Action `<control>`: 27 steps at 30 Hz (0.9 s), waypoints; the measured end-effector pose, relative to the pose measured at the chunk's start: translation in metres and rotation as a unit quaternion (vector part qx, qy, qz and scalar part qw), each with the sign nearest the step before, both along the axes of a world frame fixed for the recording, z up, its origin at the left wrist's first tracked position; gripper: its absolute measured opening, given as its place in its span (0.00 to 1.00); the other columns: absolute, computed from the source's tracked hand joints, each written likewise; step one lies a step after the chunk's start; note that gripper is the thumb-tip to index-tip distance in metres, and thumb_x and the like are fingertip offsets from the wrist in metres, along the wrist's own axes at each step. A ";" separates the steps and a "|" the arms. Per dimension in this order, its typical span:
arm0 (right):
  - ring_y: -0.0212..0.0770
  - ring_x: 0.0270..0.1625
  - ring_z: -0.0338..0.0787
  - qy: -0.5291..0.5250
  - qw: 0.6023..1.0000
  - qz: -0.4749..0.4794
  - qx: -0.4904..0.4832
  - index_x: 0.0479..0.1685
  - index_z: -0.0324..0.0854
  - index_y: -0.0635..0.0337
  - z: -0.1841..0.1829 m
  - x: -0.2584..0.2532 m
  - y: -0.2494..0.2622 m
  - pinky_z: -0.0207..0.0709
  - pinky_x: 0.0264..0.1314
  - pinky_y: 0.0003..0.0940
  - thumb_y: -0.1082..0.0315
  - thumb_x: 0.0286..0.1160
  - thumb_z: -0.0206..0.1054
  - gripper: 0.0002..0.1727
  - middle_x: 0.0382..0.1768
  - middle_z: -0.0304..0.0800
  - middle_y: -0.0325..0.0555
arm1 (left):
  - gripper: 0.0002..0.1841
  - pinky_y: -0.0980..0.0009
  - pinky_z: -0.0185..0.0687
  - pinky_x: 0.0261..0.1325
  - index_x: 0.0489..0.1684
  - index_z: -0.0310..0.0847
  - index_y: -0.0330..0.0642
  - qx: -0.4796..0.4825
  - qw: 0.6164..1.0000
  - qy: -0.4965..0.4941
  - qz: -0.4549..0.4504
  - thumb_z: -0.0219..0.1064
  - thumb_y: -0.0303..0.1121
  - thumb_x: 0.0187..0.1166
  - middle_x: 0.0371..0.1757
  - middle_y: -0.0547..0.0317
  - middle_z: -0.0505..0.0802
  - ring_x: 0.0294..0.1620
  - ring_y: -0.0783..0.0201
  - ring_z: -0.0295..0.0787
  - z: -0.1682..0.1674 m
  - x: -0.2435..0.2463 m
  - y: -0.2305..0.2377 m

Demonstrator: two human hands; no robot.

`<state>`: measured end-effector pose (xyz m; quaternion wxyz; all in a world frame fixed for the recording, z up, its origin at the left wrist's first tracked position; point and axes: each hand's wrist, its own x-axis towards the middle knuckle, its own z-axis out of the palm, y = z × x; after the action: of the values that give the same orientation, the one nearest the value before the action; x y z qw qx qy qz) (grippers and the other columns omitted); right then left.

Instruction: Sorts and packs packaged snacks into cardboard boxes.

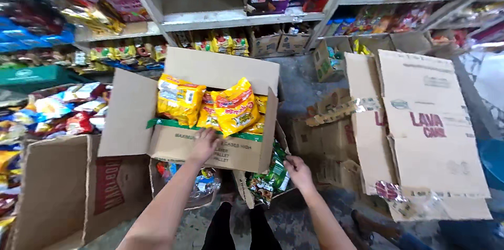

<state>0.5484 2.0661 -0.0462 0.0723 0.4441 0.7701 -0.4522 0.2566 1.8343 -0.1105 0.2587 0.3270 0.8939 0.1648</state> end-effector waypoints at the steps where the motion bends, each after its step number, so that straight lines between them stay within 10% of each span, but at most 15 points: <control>1: 0.52 0.70 0.87 0.043 0.999 -0.013 0.003 0.76 0.76 0.67 0.010 -0.009 -0.002 0.79 0.75 0.45 0.59 0.86 0.64 0.26 0.75 0.79 0.63 | 0.31 0.30 0.46 0.87 0.85 0.70 0.42 -0.033 0.999 -0.008 -0.009 0.57 0.50 0.88 0.89 0.43 0.69 0.94 0.35 0.49 -0.003 -0.008 0.007; 6: 0.51 0.76 0.82 0.185 0.982 -0.024 0.003 0.88 0.57 0.68 0.048 -0.068 -0.009 0.83 0.67 0.42 0.54 0.77 0.71 0.44 0.84 0.67 0.66 | 0.33 0.23 0.44 0.83 0.83 0.72 0.49 -0.091 0.996 -0.008 -0.019 0.58 0.59 0.85 0.89 0.50 0.68 0.94 0.38 0.48 0.000 -0.021 0.020; 12: 0.59 0.84 0.72 0.024 0.995 0.064 0.066 0.96 0.36 0.64 0.054 -0.121 -0.013 0.70 0.83 0.50 0.58 0.72 0.76 0.58 0.90 0.54 0.68 | 0.20 0.27 0.52 0.82 0.70 0.85 0.50 -0.019 0.997 0.032 0.067 0.66 0.45 0.84 0.79 0.44 0.81 0.87 0.36 0.63 0.008 -0.043 -0.026; 16: 0.61 0.79 0.78 -0.059 0.993 0.016 0.102 0.89 0.58 0.65 0.067 -0.123 0.002 0.71 0.80 0.56 0.73 0.73 0.69 0.41 0.82 0.70 0.67 | 0.36 0.17 0.40 0.79 0.86 0.69 0.48 0.006 0.941 0.207 0.269 0.72 0.47 0.75 0.90 0.33 0.63 0.91 0.25 0.47 0.034 -0.081 -0.095; 19: 0.61 0.74 0.83 -0.142 0.986 -0.025 0.085 0.75 0.76 0.65 0.066 -0.115 0.023 0.72 0.77 0.61 0.59 0.82 0.66 0.26 0.69 0.84 0.66 | 0.54 0.17 0.38 0.81 0.94 0.49 0.41 -0.070 0.905 0.191 0.374 0.76 0.55 0.68 0.92 0.26 0.55 0.91 0.24 0.46 0.051 -0.121 -0.151; 21: 0.58 0.72 0.84 -0.146 0.987 -0.064 0.029 0.69 0.82 0.61 0.063 -0.111 0.029 0.73 0.76 0.60 0.54 0.82 0.67 0.25 0.66 0.87 0.62 | 0.50 0.26 0.65 0.75 0.88 0.60 0.34 -0.115 0.917 0.123 0.362 0.74 0.59 0.71 0.80 0.25 0.76 0.80 0.27 0.72 0.062 -0.143 -0.171; 27: 0.61 0.63 0.88 -0.070 0.996 -0.056 -0.002 0.57 0.85 0.67 0.091 -0.143 0.052 0.78 0.64 0.66 0.57 0.77 0.69 0.21 0.58 0.88 0.65 | 0.28 0.22 0.68 0.69 0.64 0.81 0.26 -0.135 0.974 0.105 0.151 0.68 0.47 0.82 0.64 0.18 0.85 0.70 0.21 0.79 0.123 -0.166 -0.146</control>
<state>0.4057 2.1178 0.0445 0.1011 0.5167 0.7365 -0.4247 0.0906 1.6883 0.0128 0.1773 0.1659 0.9691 0.0442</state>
